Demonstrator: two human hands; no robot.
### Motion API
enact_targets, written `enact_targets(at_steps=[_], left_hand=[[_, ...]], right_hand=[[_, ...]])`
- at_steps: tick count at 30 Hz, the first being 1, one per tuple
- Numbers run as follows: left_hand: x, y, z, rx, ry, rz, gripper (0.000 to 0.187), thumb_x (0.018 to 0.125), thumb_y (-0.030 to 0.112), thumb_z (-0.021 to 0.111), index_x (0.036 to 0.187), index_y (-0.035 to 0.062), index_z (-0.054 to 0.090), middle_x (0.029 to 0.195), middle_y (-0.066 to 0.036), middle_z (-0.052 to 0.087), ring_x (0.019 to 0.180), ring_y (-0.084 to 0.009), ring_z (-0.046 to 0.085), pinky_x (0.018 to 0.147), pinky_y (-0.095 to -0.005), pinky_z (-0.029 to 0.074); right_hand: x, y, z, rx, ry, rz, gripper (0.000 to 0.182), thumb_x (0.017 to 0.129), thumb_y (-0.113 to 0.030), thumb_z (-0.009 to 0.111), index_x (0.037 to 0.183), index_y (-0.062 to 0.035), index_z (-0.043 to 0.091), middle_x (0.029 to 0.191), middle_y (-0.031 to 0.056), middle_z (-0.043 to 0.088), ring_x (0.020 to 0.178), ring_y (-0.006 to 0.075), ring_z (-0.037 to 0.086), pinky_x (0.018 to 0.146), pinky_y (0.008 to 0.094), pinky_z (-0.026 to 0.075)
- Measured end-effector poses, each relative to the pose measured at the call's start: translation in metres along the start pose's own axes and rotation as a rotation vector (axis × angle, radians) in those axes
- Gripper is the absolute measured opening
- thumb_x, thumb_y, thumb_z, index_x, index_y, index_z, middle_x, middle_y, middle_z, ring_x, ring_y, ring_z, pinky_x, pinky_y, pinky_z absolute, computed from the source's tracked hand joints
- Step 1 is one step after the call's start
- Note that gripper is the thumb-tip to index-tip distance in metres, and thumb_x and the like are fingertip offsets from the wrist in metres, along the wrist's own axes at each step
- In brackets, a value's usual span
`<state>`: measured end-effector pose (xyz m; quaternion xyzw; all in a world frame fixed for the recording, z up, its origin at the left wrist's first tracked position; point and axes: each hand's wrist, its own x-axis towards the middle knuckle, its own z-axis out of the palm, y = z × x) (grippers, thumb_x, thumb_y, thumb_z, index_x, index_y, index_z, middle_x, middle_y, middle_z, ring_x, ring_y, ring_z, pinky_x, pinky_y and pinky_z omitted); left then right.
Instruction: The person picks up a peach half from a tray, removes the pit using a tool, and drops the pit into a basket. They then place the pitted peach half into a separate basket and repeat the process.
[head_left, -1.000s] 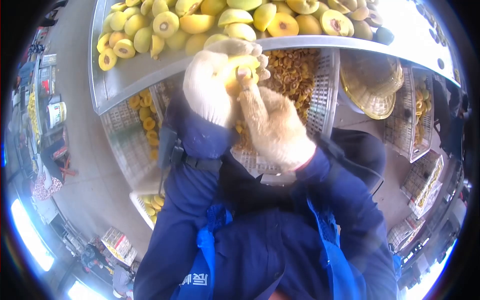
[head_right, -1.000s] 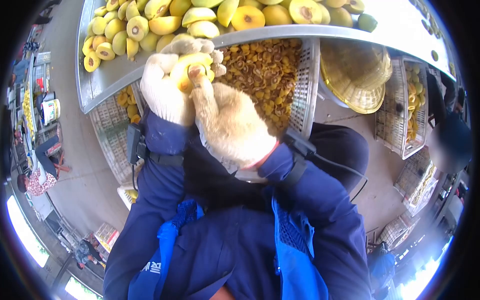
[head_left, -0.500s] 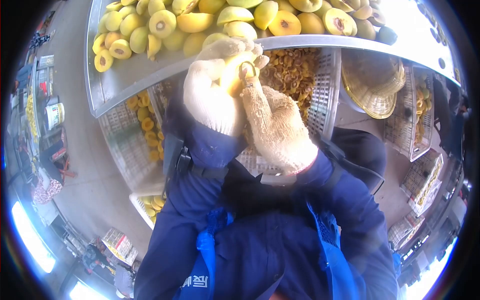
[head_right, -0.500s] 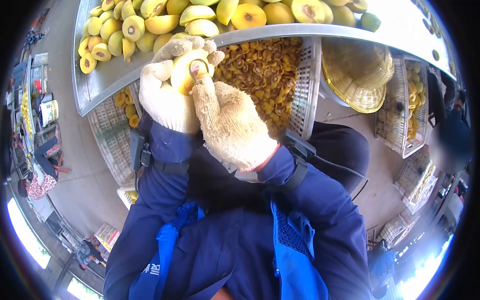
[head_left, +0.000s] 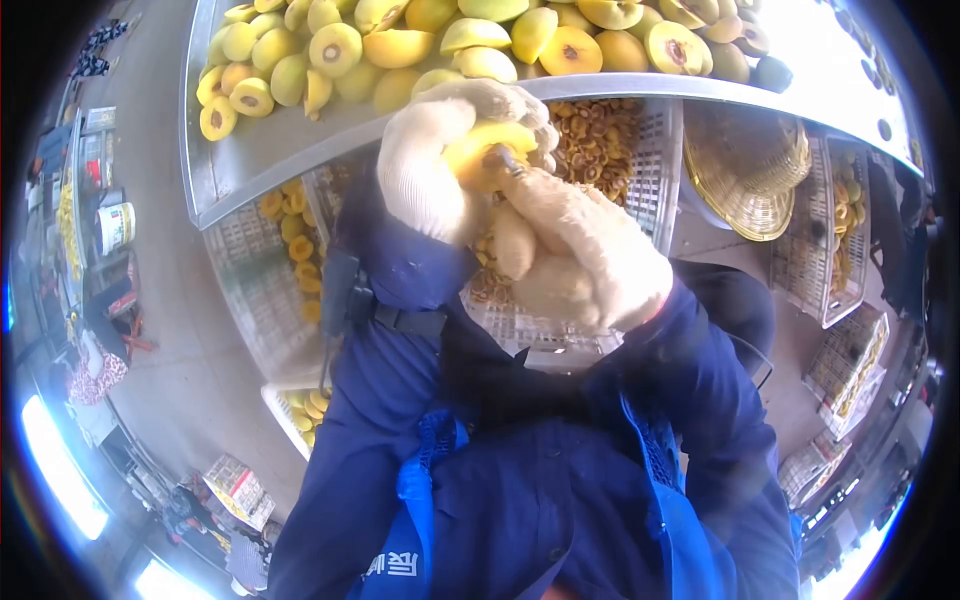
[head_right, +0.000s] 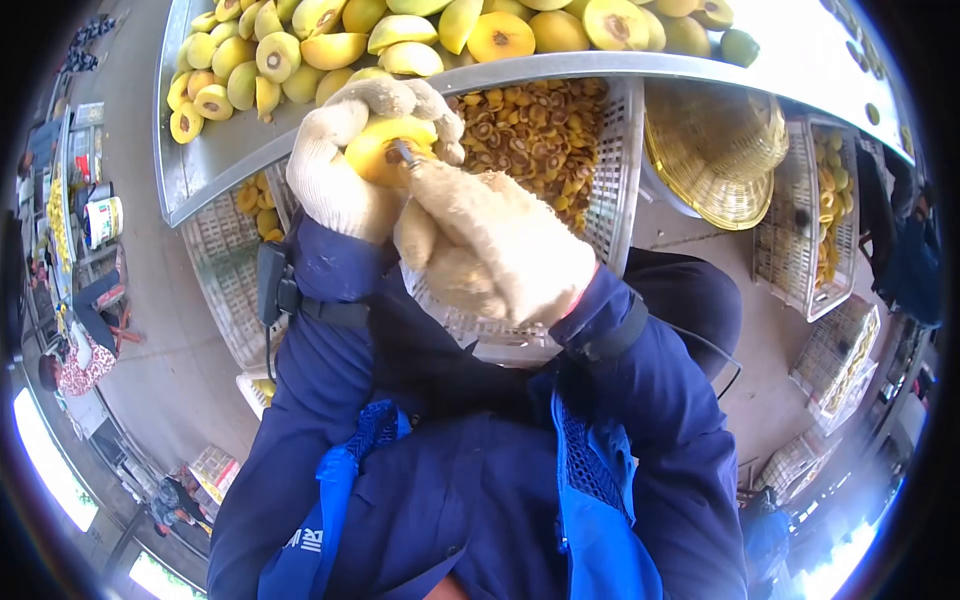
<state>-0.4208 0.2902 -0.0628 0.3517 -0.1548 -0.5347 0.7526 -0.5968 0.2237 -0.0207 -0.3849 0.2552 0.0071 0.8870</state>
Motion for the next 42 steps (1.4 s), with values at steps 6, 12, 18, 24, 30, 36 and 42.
enact_targets(at_steps=[6,12,18,24,30,36,42], left_hand=[[0.007,0.012,0.011,0.31,0.172,-0.059,0.038,0.108,0.031,0.061,0.097,-0.0039,0.07,0.089,-0.022,0.074,0.073,-0.0317,0.072,0.068,-0.0409,0.06],[0.005,0.015,0.015,0.467,0.124,-0.125,0.037,0.105,0.029,0.068,0.097,-0.0059,0.077,0.085,-0.016,0.078,0.072,-0.0222,0.074,0.068,-0.0334,0.06],[0.01,0.023,0.006,1.028,-0.077,-0.32,0.033,0.105,0.026,0.069,0.094,-0.0034,0.079,0.085,-0.009,0.078,0.077,-0.0163,0.073,0.072,-0.0298,0.057],[0.003,0.019,0.003,0.692,-0.159,-0.052,0.026,0.102,0.021,0.076,0.096,-0.0033,0.082,0.084,-0.006,0.079,0.076,-0.01,0.068,0.071,-0.0286,0.055],[0.006,0.028,0.007,1.126,-0.195,-0.303,0.029,0.104,0.02,0.072,0.095,-0.0061,0.078,0.088,-0.009,0.078,0.084,-0.0139,0.073,0.08,-0.0285,0.058],[-0.003,0.019,0.002,0.674,-0.149,-0.129,0.029,0.104,0.023,0.073,0.097,-0.0049,0.08,0.086,-0.008,0.079,0.08,-0.0124,0.07,0.076,-0.0278,0.056],[0.004,0.015,0.008,1.036,-0.048,-0.334,0.036,0.105,0.028,0.07,0.088,-0.0034,0.079,0.086,-0.009,0.078,0.077,-0.0141,0.071,0.071,-0.0301,0.055]], right_hand=[[0.01,0.026,-0.005,0.194,-0.044,0.014,0.051,0.116,-0.042,0.048,0.094,-0.0006,0.068,0.061,0.0027,0.057,0.044,0.0118,0.051,0.045,0.0287,0.041],[0.009,0.029,-0.004,0.411,-0.027,0.158,0.052,0.117,-0.043,0.046,0.094,-0.001,0.066,0.052,0.0013,0.051,0.04,0.0115,0.047,0.042,0.0279,0.037],[0.009,0.031,-0.005,0.557,-0.1,0.268,0.054,0.117,-0.044,0.045,0.088,-0.0034,0.065,0.05,-0.0004,0.048,0.037,0.0124,0.042,0.038,0.03,0.034],[0.007,0.032,-0.008,0.52,-0.041,0.29,0.055,0.117,-0.045,0.045,0.086,-0.0035,0.064,0.05,0.0006,0.049,0.036,0.014,0.041,0.037,0.0307,0.032],[0.004,0.035,-0.001,0.229,0.02,0.214,0.055,0.115,-0.047,0.049,0.083,-0.0045,0.064,0.05,0.0013,0.048,0.036,0.0135,0.041,0.037,0.0289,0.032],[0.002,0.037,-0.008,0.484,-0.038,0.292,0.049,0.116,-0.04,0.049,0.087,-0.0039,0.064,0.052,0.0008,0.051,0.038,0.0142,0.047,0.039,0.0302,0.037],[0.008,0.049,-0.015,-1.039,0.034,-0.468,0.025,0.105,-0.015,0.055,0.123,0.0016,0.057,0.082,0.0079,0.07,0.067,0.0263,0.071,0.061,0.0413,0.056]])
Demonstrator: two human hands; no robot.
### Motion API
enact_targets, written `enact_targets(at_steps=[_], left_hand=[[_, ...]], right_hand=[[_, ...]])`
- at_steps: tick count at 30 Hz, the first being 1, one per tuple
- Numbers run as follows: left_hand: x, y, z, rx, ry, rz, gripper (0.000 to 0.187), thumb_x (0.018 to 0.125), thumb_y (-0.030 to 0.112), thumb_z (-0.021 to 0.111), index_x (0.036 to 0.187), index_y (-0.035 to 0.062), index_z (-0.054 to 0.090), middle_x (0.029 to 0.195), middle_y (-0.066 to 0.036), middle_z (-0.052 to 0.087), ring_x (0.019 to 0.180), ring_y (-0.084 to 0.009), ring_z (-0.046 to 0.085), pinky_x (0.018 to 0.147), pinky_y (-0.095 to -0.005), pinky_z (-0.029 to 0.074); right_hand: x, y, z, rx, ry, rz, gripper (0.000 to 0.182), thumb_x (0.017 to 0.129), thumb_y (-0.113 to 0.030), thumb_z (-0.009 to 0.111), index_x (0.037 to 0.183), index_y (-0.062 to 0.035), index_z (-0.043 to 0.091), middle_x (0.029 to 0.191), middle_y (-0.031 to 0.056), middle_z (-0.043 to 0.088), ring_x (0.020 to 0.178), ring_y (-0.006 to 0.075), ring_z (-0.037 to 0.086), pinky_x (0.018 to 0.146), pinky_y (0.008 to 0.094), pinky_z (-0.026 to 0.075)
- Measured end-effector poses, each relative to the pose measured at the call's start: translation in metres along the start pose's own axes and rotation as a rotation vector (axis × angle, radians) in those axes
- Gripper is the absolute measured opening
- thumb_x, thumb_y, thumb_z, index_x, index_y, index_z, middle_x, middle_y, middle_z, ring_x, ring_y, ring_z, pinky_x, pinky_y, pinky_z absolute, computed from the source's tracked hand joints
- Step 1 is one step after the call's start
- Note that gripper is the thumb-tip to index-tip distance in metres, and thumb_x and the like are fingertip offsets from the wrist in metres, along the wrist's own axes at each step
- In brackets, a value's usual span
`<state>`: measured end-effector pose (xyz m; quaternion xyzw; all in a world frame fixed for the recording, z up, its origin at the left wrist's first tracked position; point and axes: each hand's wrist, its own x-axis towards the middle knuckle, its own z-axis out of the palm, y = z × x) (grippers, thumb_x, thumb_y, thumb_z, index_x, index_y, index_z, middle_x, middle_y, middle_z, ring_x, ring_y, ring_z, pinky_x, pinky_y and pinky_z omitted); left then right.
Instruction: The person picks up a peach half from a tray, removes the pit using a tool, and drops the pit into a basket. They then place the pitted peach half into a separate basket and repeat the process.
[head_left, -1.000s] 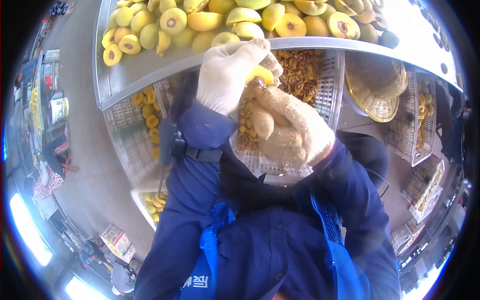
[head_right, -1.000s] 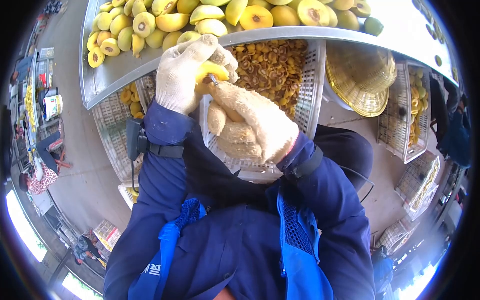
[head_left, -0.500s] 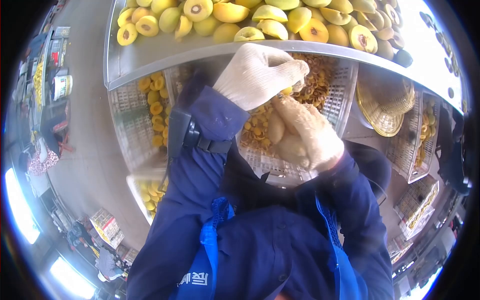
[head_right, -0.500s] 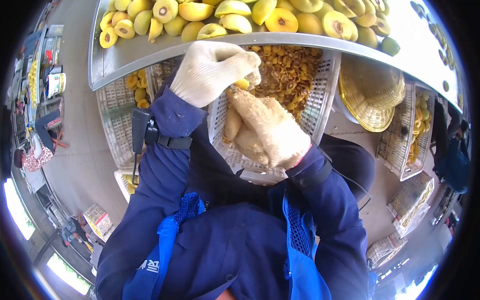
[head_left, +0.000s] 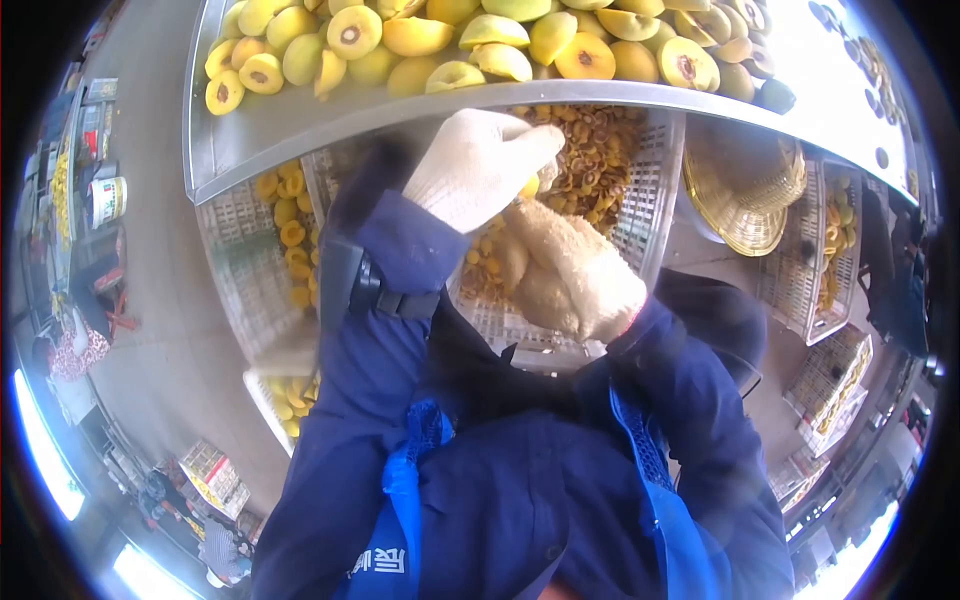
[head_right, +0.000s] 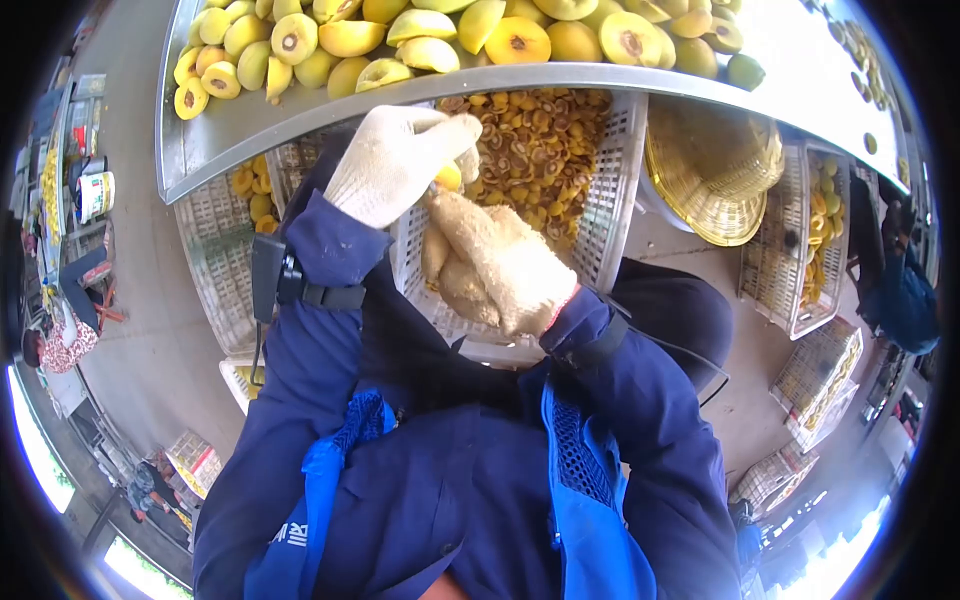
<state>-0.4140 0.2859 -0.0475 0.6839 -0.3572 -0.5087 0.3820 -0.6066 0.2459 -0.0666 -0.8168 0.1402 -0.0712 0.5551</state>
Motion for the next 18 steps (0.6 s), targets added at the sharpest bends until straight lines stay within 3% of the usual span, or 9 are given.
enact_targets(at_steps=[1,4,6,8,10,12,15,18], left_hand=[[0.003,-0.007,0.002,0.045,0.007,0.013,0.04,0.104,0.031,0.07,0.083,-0.0016,0.079,0.083,-0.009,0.077,0.074,-0.0132,0.07,0.069,-0.03,0.053],[-0.002,-0.001,0.009,0.102,0.123,0.113,0.04,0.103,0.033,0.071,0.089,-0.0031,0.081,0.079,-0.01,0.077,0.077,-0.0138,0.071,0.071,-0.0304,0.054],[-0.005,-0.004,0.006,-0.178,0.039,0.197,0.036,0.105,0.027,0.069,0.091,-0.0046,0.079,0.085,-0.01,0.077,0.08,-0.0151,0.071,0.076,-0.0314,0.056],[-0.006,-0.007,0.001,-0.352,-0.034,0.253,0.034,0.107,0.024,0.068,0.094,-0.0059,0.078,0.089,-0.01,0.077,0.083,-0.0161,0.072,0.08,-0.0327,0.058],[-0.008,-0.01,-0.003,-0.421,-0.109,0.271,0.033,0.107,0.022,0.067,0.097,-0.0072,0.077,0.091,-0.011,0.077,0.086,-0.0169,0.072,0.083,-0.0343,0.059],[-0.009,-0.007,-0.008,-0.275,-0.159,0.19,0.033,0.107,0.024,0.069,0.095,-0.0051,0.079,0.088,-0.008,0.077,0.086,-0.0142,0.072,0.083,-0.0311,0.057],[-0.007,-0.004,-0.011,-0.014,-0.214,0.075,0.032,0.106,0.024,0.07,0.092,-0.0022,0.08,0.084,-0.005,0.078,0.082,-0.0105,0.069,0.079,-0.0278,0.053],[-0.004,-0.012,-0.01,0.053,-0.264,0.05,0.032,0.106,0.024,0.07,0.091,-0.0021,0.08,0.083,-0.006,0.078,0.081,-0.0102,0.067,0.078,-0.0287,0.053]], right_hand=[[-0.002,0.001,0.001,0.202,-0.007,0.093,0.024,0.107,-0.019,0.055,0.123,-0.0013,0.059,0.081,0.0067,0.069,0.064,0.0243,0.069,0.058,0.0385,0.054],[-0.004,-0.005,0.004,0.963,0.036,0.426,0.026,0.112,-0.03,0.054,0.12,-0.0073,0.063,0.081,0.0044,0.069,0.057,0.0195,0.064,0.05,0.0326,0.051],[0.0,-0.011,0.004,1.52,0.068,0.653,0.03,0.115,-0.037,0.053,0.118,-0.0103,0.065,0.081,0.0035,0.068,0.054,0.0167,0.061,0.046,0.0294,0.049],[0.002,-0.014,0.002,1.769,0.073,0.777,0.033,0.116,-0.041,0.053,0.117,-0.0116,0.066,0.081,0.0032,0.068,0.053,0.015,0.06,0.045,0.0278,0.048],[-0.002,-0.012,0.004,1.723,0.071,0.799,0.034,0.115,-0.042,0.053,0.116,-0.0114,0.066,0.082,0.0035,0.069,0.054,0.0142,0.061,0.045,0.0277,0.047],[-0.003,-0.006,0.005,1.282,0.065,0.573,0.028,0.111,-0.035,0.057,0.118,-0.0097,0.066,0.083,0.0049,0.07,0.057,0.0176,0.063,0.049,0.0311,0.048],[-0.008,0.005,0.004,0.017,0.045,-0.106,0.028,0.098,-0.012,0.067,0.124,-0.005,0.063,0.084,0.0083,0.072,0.067,0.029,0.07,0.06,0.0416,0.053],[-0.009,0.005,0.008,-0.05,0.011,-0.031,0.045,0.085,-0.005,0.07,0.129,-0.0048,0.061,0.082,0.0101,0.07,0.073,0.0352,0.07,0.067,0.0461,0.055]])
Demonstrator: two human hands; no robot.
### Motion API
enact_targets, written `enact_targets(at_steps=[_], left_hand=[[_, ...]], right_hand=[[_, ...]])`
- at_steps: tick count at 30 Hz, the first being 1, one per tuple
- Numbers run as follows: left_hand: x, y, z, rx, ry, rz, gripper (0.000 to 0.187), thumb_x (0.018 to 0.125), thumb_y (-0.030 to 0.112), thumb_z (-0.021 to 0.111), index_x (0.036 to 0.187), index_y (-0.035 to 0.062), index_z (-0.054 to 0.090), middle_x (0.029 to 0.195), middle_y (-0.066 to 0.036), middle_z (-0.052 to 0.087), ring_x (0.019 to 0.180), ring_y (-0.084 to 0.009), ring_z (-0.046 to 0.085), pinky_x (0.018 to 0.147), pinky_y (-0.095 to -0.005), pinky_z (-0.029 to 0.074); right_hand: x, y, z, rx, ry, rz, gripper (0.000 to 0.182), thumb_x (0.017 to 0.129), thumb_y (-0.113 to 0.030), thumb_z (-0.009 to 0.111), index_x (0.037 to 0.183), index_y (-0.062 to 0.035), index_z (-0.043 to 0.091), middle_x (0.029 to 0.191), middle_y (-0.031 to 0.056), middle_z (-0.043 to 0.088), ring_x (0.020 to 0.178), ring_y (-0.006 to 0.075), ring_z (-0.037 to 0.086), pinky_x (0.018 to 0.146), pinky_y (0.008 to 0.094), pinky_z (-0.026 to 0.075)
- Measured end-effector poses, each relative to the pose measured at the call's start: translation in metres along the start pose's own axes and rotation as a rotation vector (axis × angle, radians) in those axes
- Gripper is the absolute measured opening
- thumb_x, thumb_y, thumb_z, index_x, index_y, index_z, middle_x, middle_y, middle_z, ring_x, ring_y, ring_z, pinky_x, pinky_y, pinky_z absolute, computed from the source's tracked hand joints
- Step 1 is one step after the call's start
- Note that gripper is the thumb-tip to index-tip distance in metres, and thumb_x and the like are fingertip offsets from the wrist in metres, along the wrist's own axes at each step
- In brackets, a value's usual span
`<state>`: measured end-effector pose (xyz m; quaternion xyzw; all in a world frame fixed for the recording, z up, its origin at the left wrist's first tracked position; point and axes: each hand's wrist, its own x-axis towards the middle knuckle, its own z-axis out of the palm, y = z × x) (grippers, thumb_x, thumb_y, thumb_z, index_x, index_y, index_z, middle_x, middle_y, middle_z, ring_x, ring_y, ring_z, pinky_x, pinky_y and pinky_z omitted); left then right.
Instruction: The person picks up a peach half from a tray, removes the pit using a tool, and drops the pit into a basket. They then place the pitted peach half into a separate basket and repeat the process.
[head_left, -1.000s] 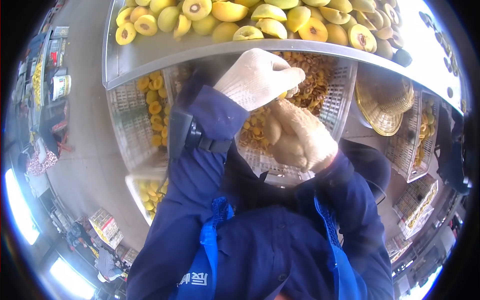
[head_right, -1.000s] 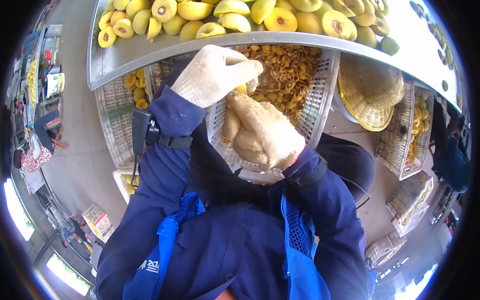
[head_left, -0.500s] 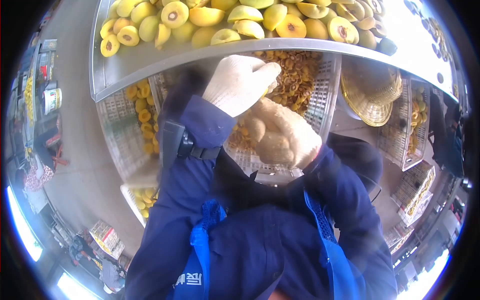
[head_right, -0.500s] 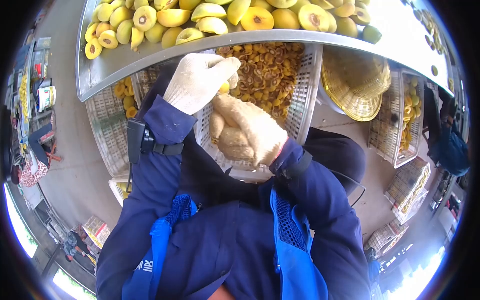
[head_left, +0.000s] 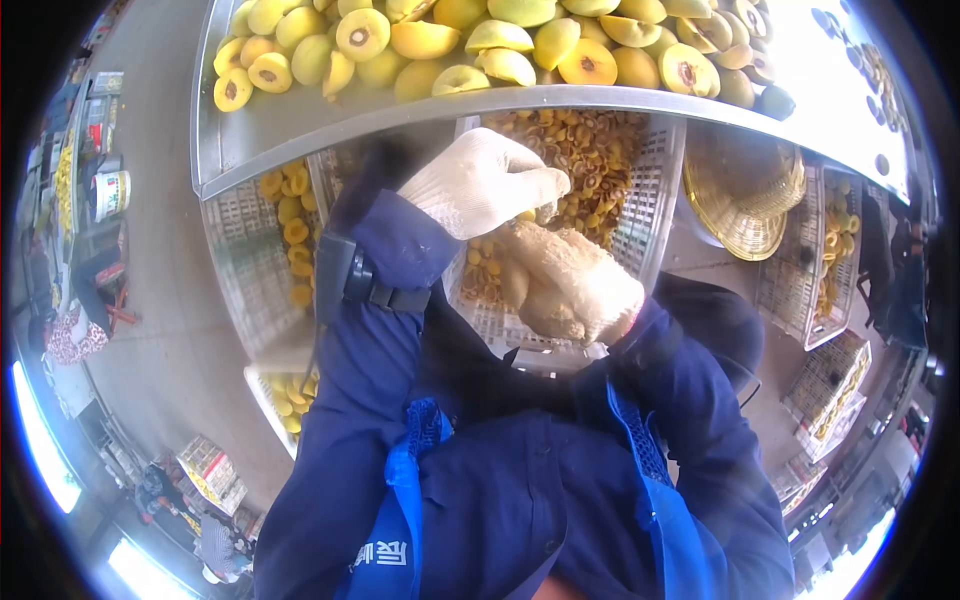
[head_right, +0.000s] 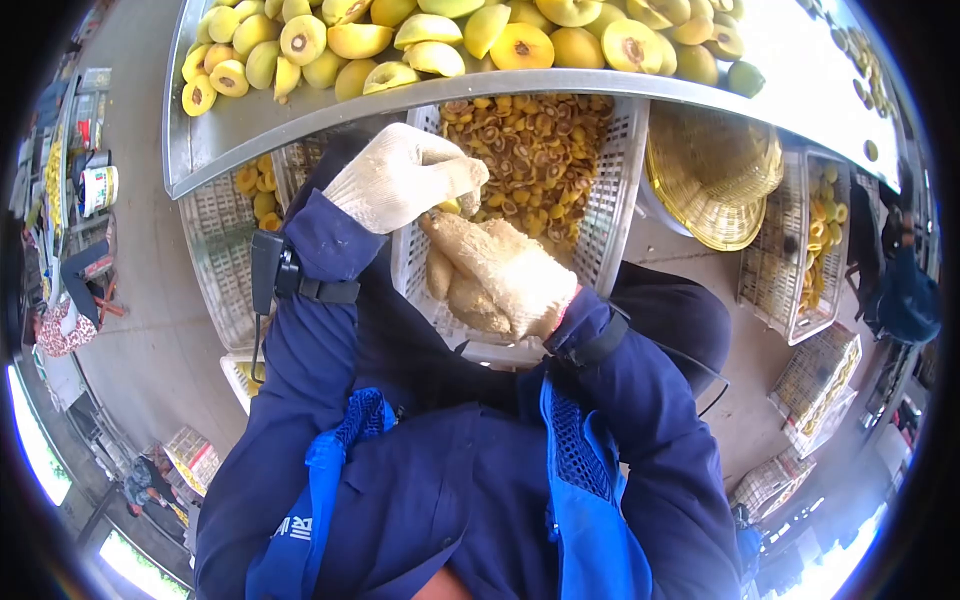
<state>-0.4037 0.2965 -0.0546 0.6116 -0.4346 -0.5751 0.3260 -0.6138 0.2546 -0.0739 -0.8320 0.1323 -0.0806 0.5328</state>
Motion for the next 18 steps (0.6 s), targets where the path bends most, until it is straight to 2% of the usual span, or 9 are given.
enact_targets(at_steps=[3,7,8,10,11,13,14,16,18], left_hand=[[0.0,-0.005,0.001,0.074,0.014,0.009,0.038,0.102,0.034,0.071,0.09,-0.0005,0.081,0.078,-0.009,0.076,0.074,-0.0146,0.067,0.069,-0.0333,0.052],[-0.004,0.001,0.004,-0.166,0.008,0.11,0.03,0.106,0.022,0.07,0.093,-0.0037,0.079,0.087,-0.007,0.078,0.085,-0.0127,0.071,0.082,-0.0302,0.056],[-0.007,-0.001,0.006,-0.259,0.006,0.191,0.03,0.106,0.022,0.07,0.094,-0.0038,0.079,0.088,-0.008,0.078,0.086,-0.0133,0.071,0.084,-0.0305,0.056],[-0.005,-0.003,0.005,-0.363,-0.003,0.288,0.03,0.106,0.023,0.07,0.095,-0.004,0.079,0.091,-0.009,0.079,0.087,-0.0144,0.072,0.086,-0.0312,0.057],[-0.004,-0.006,0.005,-0.384,-0.013,0.292,0.031,0.106,0.023,0.07,0.096,-0.004,0.079,0.092,-0.009,0.079,0.087,-0.0148,0.072,0.087,-0.0315,0.058],[-0.006,-0.005,0.006,-0.389,-0.006,0.228,0.032,0.107,0.024,0.07,0.096,-0.004,0.079,0.092,-0.009,0.079,0.087,-0.0146,0.073,0.086,-0.0314,0.058],[-0.007,-0.002,0.005,-0.371,0.008,0.166,0.032,0.107,0.025,0.069,0.096,-0.0041,0.079,0.091,-0.009,0.079,0.087,-0.0141,0.072,0.084,-0.0309,0.058],[-0.007,-0.001,0.007,-0.313,0.059,0.051,0.033,0.107,0.026,0.07,0.095,-0.0035,0.079,0.088,-0.009,0.078,0.082,-0.013,0.071,0.079,-0.0294,0.057],[-0.001,-0.004,0.01,-0.228,0.135,-0.046,0.034,0.105,0.027,0.071,0.092,-0.0022,0.08,0.084,-0.007,0.078,0.075,-0.0118,0.07,0.071,-0.0272,0.055]], right_hand=[[-0.001,0.003,-0.005,0.051,-0.085,-0.001,0.036,0.096,-0.011,0.067,0.131,-0.0066,0.061,0.083,0.0087,0.07,0.074,0.031,0.072,0.065,0.0456,0.055],[-0.007,-0.011,-0.005,1.09,-0.006,0.604,0.028,0.11,-0.028,0.058,0.13,-0.0093,0.063,0.084,0.0053,0.07,0.069,0.0205,0.069,0.062,0.0388,0.053],[-0.01,-0.023,0.0,1.477,0.049,0.745,0.028,0.112,-0.032,0.056,0.126,-0.01,0.065,0.083,0.0044,0.07,0.067,0.0178,0.067,0.06,0.0365,0.052],[-0.004,-0.032,0.001,1.851,0.135,0.894,0.032,0.114,-0.038,0.053,0.116,-0.0109,0.07,0.081,0.0036,0.069,0.064,0.0141,0.063,0.058,0.0327,0.05],[-0.002,-0.035,0.002,1.842,0.159,0.92,0.034,0.114,-0.039,0.054,0.11,-0.0111,0.072,0.079,0.0035,0.069,0.062,0.013,0.061,0.057,0.0311,0.049],[-0.003,-0.03,-0.003,1.599,0.009,0.869,0.04,0.114,-0.041,0.053,0.1,-0.0106,0.075,0.077,0.0033,0.069,0.061,0.0119,0.059,0.056,0.0299,0.048],[-0.004,-0.018,-0.016,1.358,-0.151,0.777,0.043,0.115,-0.042,0.053,0.096,-0.0098,0.075,0.076,0.0032,0.069,0.061,0.0118,0.059,0.056,0.0303,0.048],[-0.001,-0.023,-0.021,0.954,-0.213,0.757,0.048,0.115,-0.043,0.052,0.092,-0.0073,0.075,0.075,0.0036,0.069,0.061,0.0122,0.058,0.056,0.0322,0.047],[0.007,-0.04,-0.009,0.622,-0.044,0.886,0.05,0.115,-0.043,0.052,0.093,-0.0038,0.073,0.075,0.0049,0.069,0.059,0.0132,0.058,0.057,0.0356,0.048]])
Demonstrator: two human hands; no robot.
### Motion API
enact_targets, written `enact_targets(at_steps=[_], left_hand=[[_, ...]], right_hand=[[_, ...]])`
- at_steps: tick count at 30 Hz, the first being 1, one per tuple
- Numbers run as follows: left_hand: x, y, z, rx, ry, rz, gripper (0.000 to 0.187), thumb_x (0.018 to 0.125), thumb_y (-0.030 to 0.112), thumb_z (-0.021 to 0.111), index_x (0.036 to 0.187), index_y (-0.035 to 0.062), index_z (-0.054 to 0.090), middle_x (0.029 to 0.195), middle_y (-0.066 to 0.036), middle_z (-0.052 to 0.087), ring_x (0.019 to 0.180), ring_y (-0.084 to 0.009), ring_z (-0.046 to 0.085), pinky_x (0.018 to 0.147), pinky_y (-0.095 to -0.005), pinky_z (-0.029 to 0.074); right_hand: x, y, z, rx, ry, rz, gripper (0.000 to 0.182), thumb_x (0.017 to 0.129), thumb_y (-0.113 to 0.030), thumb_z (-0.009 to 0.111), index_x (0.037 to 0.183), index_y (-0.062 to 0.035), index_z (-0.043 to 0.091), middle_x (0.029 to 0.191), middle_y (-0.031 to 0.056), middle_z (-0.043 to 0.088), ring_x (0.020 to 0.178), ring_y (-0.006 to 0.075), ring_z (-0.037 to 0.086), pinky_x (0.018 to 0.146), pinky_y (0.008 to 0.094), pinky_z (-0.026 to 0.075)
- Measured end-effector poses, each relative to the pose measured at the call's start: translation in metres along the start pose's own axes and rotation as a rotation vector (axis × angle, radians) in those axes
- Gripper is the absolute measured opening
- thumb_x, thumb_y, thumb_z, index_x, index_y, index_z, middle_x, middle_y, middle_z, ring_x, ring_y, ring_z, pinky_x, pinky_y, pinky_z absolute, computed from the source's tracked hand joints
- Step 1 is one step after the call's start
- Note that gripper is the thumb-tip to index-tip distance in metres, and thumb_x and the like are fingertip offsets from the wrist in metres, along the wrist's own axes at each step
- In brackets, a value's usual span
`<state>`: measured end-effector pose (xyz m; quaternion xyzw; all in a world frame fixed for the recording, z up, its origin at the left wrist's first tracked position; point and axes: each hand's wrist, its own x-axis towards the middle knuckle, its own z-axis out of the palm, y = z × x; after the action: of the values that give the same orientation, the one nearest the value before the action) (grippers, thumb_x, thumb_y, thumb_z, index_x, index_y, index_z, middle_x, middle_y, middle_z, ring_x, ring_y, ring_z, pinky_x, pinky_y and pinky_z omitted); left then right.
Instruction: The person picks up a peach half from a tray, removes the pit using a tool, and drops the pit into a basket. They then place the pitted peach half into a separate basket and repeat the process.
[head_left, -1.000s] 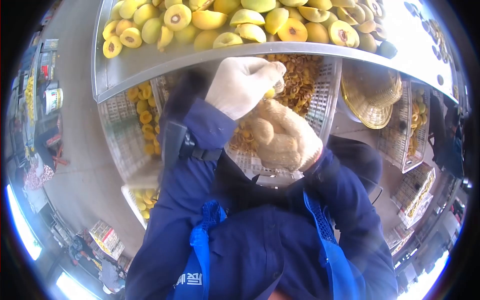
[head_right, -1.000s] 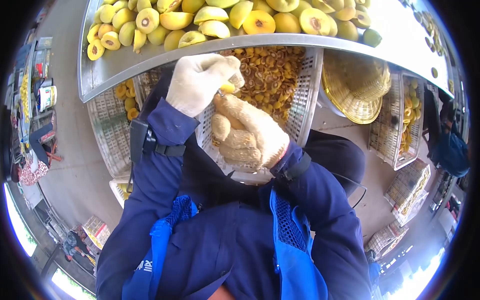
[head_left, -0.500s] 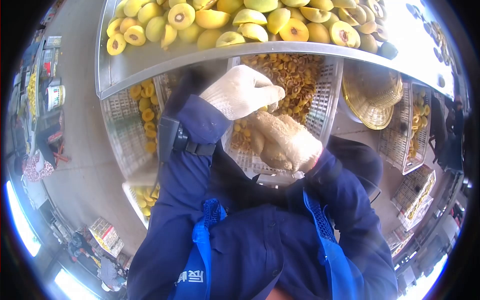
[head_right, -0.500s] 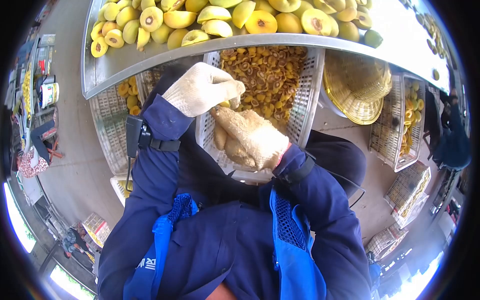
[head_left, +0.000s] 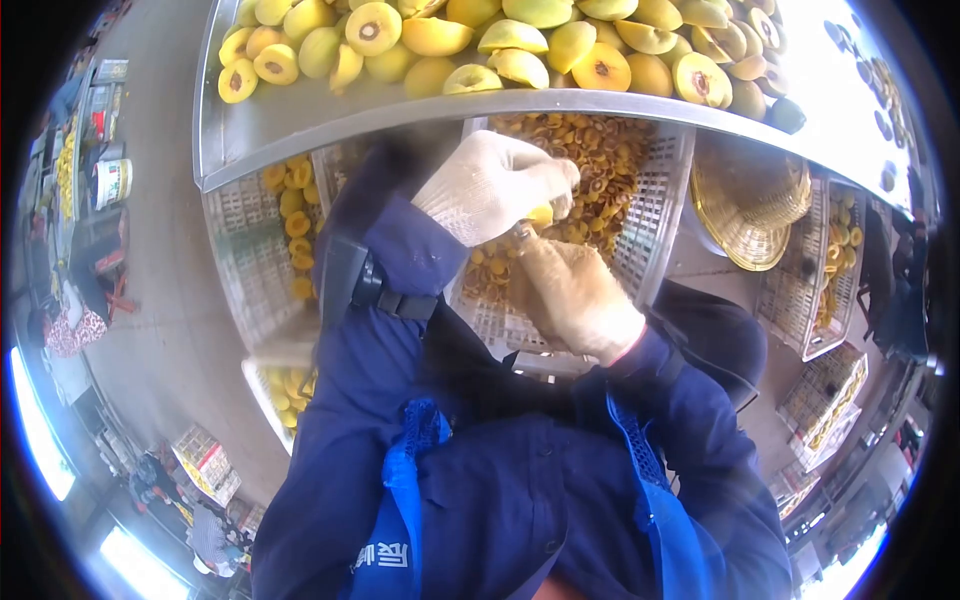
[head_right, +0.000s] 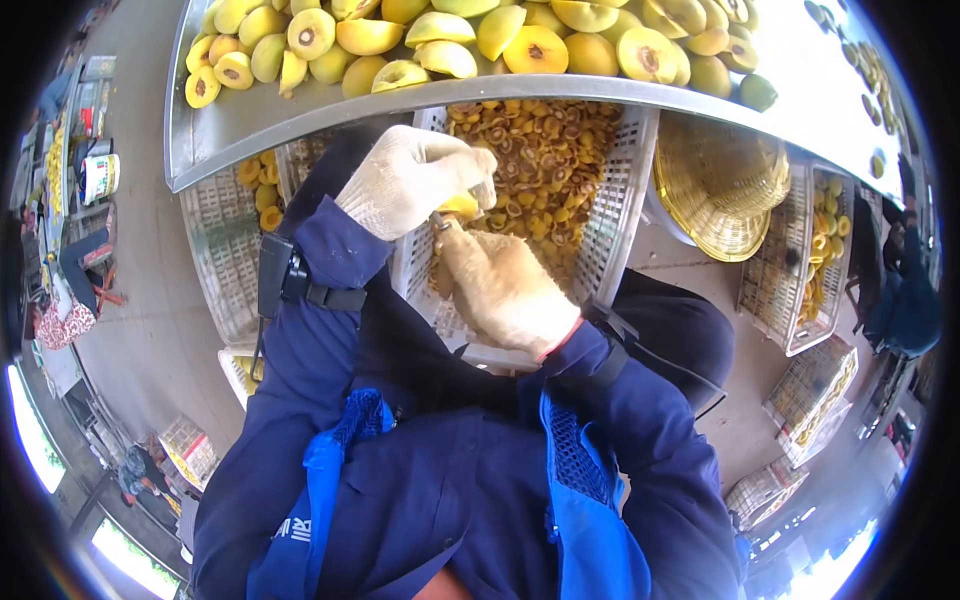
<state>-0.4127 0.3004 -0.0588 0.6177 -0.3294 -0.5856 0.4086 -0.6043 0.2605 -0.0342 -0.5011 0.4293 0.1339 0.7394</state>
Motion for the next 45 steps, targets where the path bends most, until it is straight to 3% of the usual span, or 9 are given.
enact_targets(at_steps=[5,11,12,15,18,21,31,40,45], left_hand=[[0.001,-0.003,0.01,-0.208,0.148,-0.066,0.039,0.108,0.029,0.067,0.091,-0.0051,0.076,0.08,-0.014,0.075,0.071,-0.0191,0.072,0.064,-0.0358,0.059],[-0.008,-0.007,-0.014,-0.923,0.231,-0.166,0.052,0.11,0.044,0.052,0.099,-0.0035,0.071,0.095,-0.023,0.075,0.08,-0.0378,0.074,0.067,-0.0456,0.062],[-0.011,-0.01,-0.022,-0.994,0.181,-0.137,0.056,0.11,0.047,0.048,0.1,-0.0038,0.071,0.096,-0.023,0.075,0.081,-0.0401,0.074,0.068,-0.0475,0.062],[-0.033,0.002,-0.036,-1.126,0.168,-0.117,0.062,0.11,0.05,0.042,0.102,-0.0048,0.071,0.097,-0.024,0.075,0.083,-0.0435,0.074,0.069,-0.0517,0.063],[-0.068,-0.005,-0.062,-0.979,0.283,0.028,0.06,0.109,0.047,0.046,0.104,-0.0073,0.071,0.104,-0.024,0.076,0.092,-0.0433,0.076,0.075,-0.0548,0.065],[-0.139,0.007,-0.111,0.312,0.68,0.122,0.038,0.091,0.006,0.063,0.125,-0.0058,0.073,0.119,-0.017,0.077,0.105,-0.023,0.076,0.091,-0.034,0.062],[0.02,0.007,-0.192,1.089,0.918,0.096,0.066,0.081,0.037,0.077,0.142,0.014,0.067,0.128,-0.021,0.075,0.122,-0.0387,0.07,0.103,-0.048,0.057],[-0.002,0.0,-0.192,0.564,0.929,0.181,0.037,0.082,0.036,0.076,0.098,0.003,0.078,0.096,-0.026,0.077,0.09,-0.0405,0.077,0.082,-0.0489,0.061],[-0.042,0.012,-0.137,-1.044,0.434,0.612,0.037,0.095,0.029,0.059,0.107,-0.0038,0.071,0.12,-0.022,0.07,0.102,-0.0374,0.071,0.08,-0.0497,0.062]], right_hand=[[0.02,0.041,0.009,-0.653,0.435,-0.751,0.031,0.111,-0.031,0.06,0.1,-0.0038,0.071,0.079,0.0177,0.071,0.065,0.0385,0.067,0.063,0.0482,0.053],[0.0,0.034,-0.005,-0.657,0.402,-0.964,0.02,0.104,-0.024,0.065,0.116,-0.0108,0.072,0.072,0.0138,0.065,0.064,0.038,0.068,0.057,0.0496,0.053],[0.017,0.073,-0.013,-1.041,0.475,-0.632,0.027,0.107,-0.031,0.062,0.11,-0.0063,0.074,0.075,0.0176,0.069,0.074,0.0377,0.072,0.066,0.0492,0.055],[0.045,0.117,-0.032,-0.447,0.307,0.019,0.045,0.112,-0.04,0.056,0.098,-0.0009,0.074,0.08,0.0245,0.071,0.082,0.0405,0.072,0.073,0.049,0.054],[0.006,0.054,-0.006,-0.357,0.311,-0.066,0.052,0.114,-0.044,0.053,0.098,0.0019,0.072,0.076,0.0224,0.068,0.075,0.0348,0.068,0.072,0.0455,0.053],[0.015,0.039,-0.009,-0.276,0.361,-0.167,0.053,0.115,-0.046,0.053,0.101,0.0014,0.072,0.072,0.0138,0.066,0.071,0.0219,0.064,0.067,0.0407,0.051],[0.016,0.017,0.025,-0.351,0.247,-0.369,0.057,0.117,-0.044,0.047,0.088,0.0008,0.065,0.066,0.0079,0.063,0.058,0.0164,0.058,0.055,0.0362,0.045],[0.012,-0.004,0.033,-0.174,0.175,-0.327,0.054,0.118,-0.044,0.045,0.089,-0.0033,0.064,0.051,0.0021,0.051,0.036,0.0116,0.041,0.039,0.0283,0.033],[-0.029,-0.054,0.052,-0.113,0.202,-0.423,0.051,0.117,-0.042,0.048,0.091,-0.0024,0.065,0.059,0.0002,0.056,0.046,0.0094,0.05,0.046,0.0264,0.038]])
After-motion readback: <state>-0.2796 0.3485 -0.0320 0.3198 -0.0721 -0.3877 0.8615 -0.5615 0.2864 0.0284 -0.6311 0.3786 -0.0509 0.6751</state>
